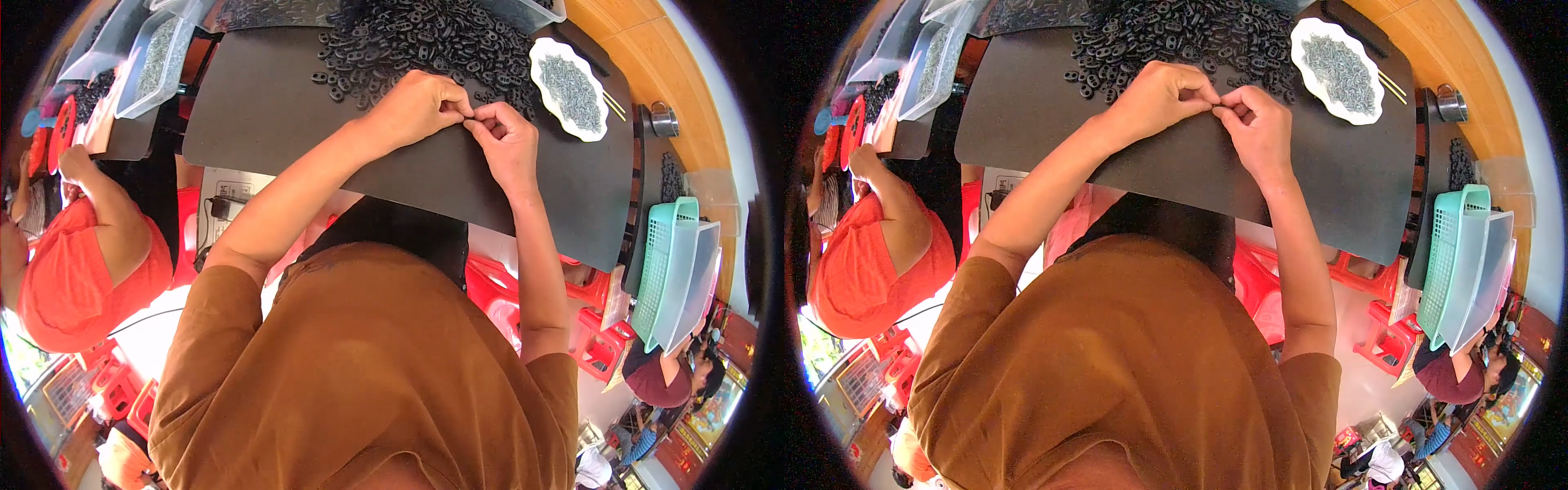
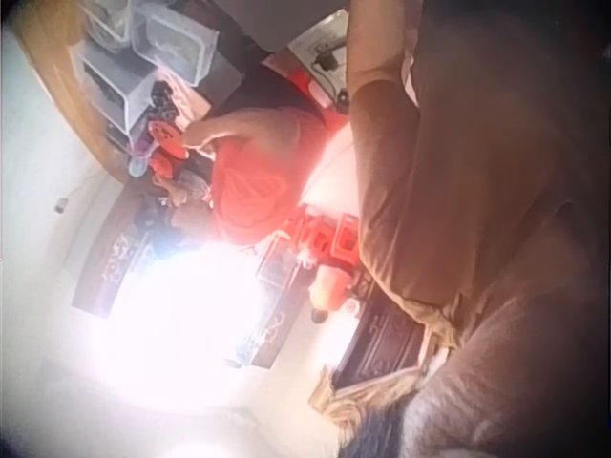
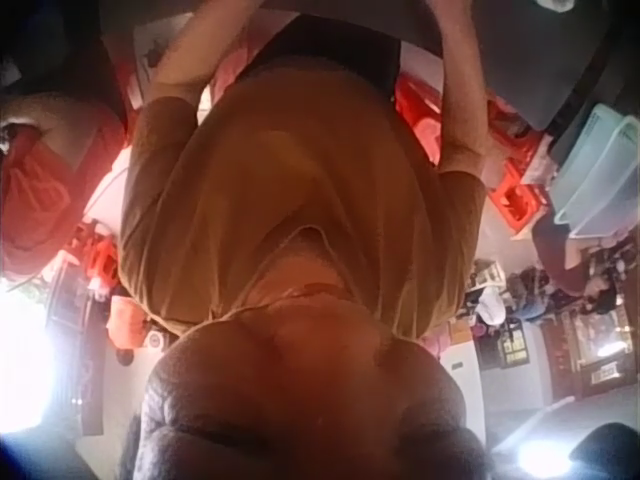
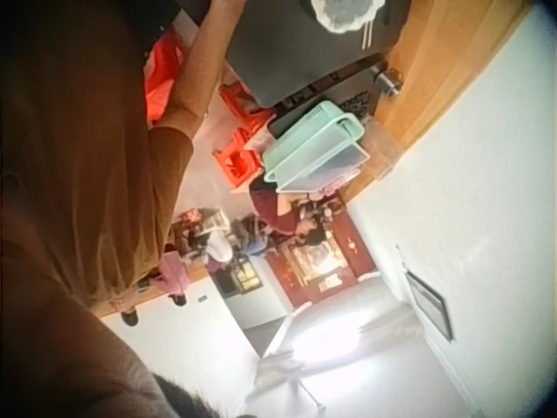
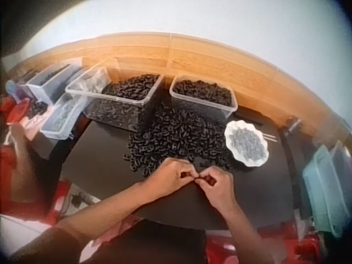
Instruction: The person assembles small plastic components by hand, taking plastic pieces from the table, picking up metal pins from a plate, and inserting the pins into the plastic pieces.
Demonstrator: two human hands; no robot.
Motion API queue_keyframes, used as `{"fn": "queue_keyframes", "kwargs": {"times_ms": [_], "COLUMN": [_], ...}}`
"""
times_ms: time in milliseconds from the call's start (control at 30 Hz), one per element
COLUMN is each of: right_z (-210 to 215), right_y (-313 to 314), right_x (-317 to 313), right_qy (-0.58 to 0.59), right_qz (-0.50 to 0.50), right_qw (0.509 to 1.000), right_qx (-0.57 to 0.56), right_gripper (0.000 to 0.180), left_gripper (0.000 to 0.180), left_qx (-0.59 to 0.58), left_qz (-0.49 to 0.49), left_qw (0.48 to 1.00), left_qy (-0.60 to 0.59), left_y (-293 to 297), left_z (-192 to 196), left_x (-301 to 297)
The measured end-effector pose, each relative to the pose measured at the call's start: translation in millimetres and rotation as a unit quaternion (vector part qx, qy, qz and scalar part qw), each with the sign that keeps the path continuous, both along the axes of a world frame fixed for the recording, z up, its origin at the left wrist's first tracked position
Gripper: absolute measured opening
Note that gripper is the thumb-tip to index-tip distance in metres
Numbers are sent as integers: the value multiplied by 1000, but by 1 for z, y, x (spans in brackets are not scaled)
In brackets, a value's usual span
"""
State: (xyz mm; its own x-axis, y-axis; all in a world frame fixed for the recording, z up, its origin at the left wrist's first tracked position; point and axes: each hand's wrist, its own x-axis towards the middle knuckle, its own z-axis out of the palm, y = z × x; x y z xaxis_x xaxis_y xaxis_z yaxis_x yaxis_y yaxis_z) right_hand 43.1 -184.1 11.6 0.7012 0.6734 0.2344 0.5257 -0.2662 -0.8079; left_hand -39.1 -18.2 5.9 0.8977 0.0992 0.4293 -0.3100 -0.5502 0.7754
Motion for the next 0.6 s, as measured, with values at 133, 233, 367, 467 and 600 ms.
{"fn": "queue_keyframes", "kwargs": {"times_ms": [133, 233, 367, 467, 600], "right_z": [-3, 0, -1, 0, 6], "right_y": [-1, 2, 3, 4, 3], "right_x": [1, -1, 4, 3, 9], "right_qy": [5, -10, -16, -20, -9], "right_qz": [-1, 10, 17, 20, 49], "right_qw": [1000, 999, 999, 999, 999], "right_qx": [2, 45, 22, 17, -3], "right_gripper": [11, 11, 12, 13, 12], "left_gripper": [9, 8, 8, 8, 10], "left_qx": [12, 25, 19, 46, 49], "left_qz": [4, 7, 7, 3, 2], "left_qw": [1000, 1000, 1000, 999, 999], "left_qy": [2, 16, 9, 2, 8], "left_y": [0, 2, 3, 3, 4], "left_z": [-2, -2, -4, -4, -3], "left_x": [1, 0, 2, 2, 2]}}
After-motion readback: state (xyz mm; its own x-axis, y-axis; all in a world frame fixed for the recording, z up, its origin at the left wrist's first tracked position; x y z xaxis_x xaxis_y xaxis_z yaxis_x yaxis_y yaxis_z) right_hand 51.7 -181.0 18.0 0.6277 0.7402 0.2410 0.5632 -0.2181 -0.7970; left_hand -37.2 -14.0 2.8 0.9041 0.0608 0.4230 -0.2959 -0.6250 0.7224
